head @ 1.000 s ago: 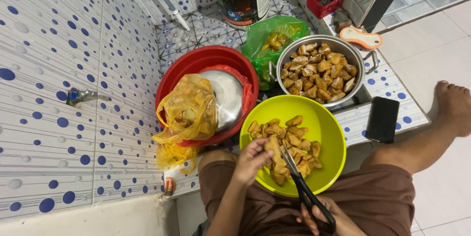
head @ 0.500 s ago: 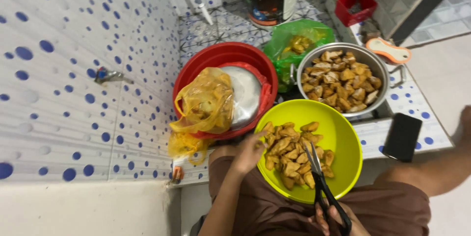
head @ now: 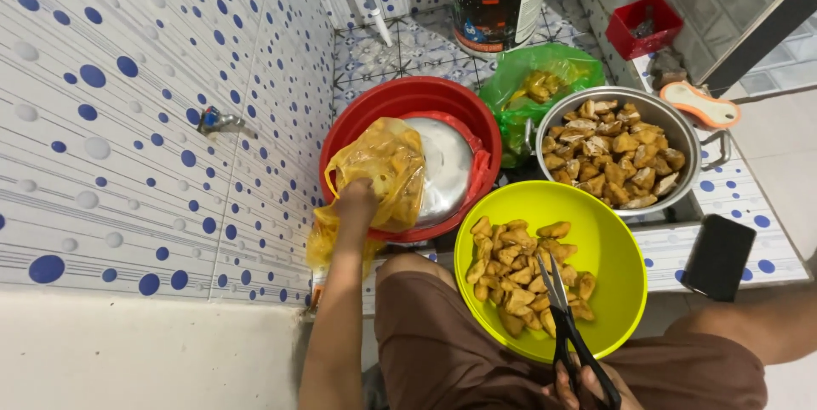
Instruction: Cutting pieces of fried tofu with scissors and placing them into a bowl.
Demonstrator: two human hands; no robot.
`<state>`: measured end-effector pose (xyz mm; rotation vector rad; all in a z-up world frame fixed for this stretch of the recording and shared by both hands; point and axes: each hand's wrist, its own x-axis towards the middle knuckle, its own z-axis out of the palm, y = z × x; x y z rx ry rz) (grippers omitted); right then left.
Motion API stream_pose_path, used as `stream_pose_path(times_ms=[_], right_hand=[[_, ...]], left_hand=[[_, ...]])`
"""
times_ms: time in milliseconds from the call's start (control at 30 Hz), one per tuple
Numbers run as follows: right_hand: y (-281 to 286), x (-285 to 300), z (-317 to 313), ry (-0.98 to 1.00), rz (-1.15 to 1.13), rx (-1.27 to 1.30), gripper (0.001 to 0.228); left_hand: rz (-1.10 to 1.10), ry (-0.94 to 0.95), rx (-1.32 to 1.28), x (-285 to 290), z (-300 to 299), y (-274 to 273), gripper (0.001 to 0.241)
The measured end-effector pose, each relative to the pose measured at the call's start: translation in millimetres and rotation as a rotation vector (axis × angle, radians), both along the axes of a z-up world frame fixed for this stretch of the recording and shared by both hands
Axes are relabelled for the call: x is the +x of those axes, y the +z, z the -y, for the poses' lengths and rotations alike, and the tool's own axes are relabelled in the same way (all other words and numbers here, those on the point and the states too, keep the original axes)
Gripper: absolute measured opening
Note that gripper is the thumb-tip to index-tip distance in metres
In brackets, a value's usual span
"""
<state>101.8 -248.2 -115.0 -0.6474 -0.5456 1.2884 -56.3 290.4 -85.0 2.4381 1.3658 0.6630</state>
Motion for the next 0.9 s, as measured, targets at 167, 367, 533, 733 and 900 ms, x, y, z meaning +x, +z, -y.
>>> stream_pose_path(times_ms=[167, 367, 533, 733, 900], right_hand=[[-4.1, -2.3, 6.3, -0.039, -0.097, 0.096, 0.041], [10.2, 2.8, 3.8, -0.023, -0.069, -0.002, 0.052], [17.4, 6.0, 1.7, -0.028, 0.025, -0.075, 0.059], [9.0, 6.1, 7.5, -0.052, 0.006, 0.010, 0.054], [-15.2, 10.0, 12.7, -0.050, -0.051, 0.060, 0.043]], left_hand=[[-0.244, 0.049, -0.308, 28.1, 16.6, 47.7, 0.034], [-0.027, 0.030, -0.262, 58.2, 32.7, 85.0, 0.013], [-0.081, 0.064, -0.283, 65.6, -3.3, 22.2, 0.029], [0.041, 0.135, -0.293, 74.9, 4.2, 28.6, 0.010], [-0.117, 0.070, 0.214, 31.5, 41.2, 90.9, 0.019]])
